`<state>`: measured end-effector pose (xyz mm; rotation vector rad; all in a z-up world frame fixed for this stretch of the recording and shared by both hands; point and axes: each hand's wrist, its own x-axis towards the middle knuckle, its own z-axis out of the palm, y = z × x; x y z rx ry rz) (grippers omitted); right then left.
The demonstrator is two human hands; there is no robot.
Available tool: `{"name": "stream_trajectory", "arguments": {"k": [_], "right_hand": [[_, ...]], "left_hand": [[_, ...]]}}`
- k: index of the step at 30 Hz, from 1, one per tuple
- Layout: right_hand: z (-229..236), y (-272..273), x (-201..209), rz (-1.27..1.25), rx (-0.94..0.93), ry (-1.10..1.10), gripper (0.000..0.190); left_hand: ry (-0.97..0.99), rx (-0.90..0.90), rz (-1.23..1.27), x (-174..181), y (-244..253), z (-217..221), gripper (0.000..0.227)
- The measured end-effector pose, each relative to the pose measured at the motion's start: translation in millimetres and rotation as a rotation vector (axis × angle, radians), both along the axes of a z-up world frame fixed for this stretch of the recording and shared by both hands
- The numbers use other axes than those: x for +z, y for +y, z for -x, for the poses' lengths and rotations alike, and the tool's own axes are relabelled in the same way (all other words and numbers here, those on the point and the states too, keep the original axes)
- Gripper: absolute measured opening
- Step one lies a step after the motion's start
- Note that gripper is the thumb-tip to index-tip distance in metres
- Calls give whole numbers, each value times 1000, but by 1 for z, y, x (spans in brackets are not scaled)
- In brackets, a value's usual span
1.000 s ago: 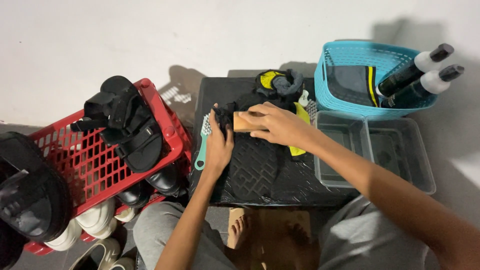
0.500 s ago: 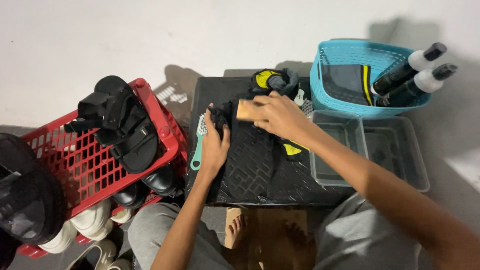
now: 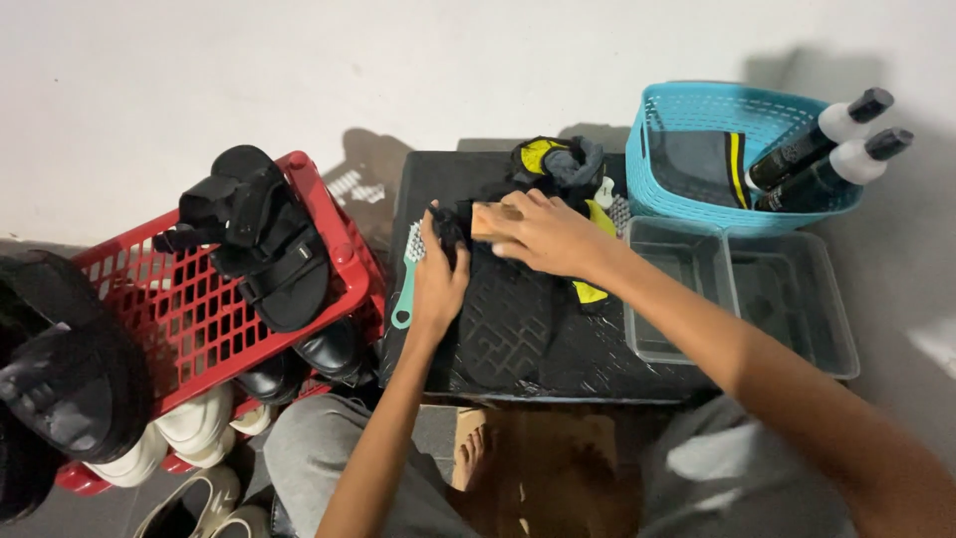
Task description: The person scrubs the sole of a black shoe using a wooden block held in the right hand while stabilizing the shoe with the left hand. The person continues to scrub the same area of the sole repeatedly.
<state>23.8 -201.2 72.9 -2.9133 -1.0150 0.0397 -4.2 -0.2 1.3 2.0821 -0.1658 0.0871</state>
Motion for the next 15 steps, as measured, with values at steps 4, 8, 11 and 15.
{"name": "stream_trajectory", "arguments": {"k": [4, 8, 11, 15], "right_hand": [[8, 14, -28, 34, 38, -534, 49], [8, 20, -30, -25, 28, -587, 42], [15, 22, -29, -111, -27, -530, 45], [14, 16, -20, -176, -12, -365, 39]], "left_hand": [[-11, -4, 16, 2, 0, 3, 64], [-28, 10, 9, 1, 0, 1, 62], [-35, 24, -8, 4, 1, 7, 61], [-62, 36, -29, 7, -2, 6, 61]]}}
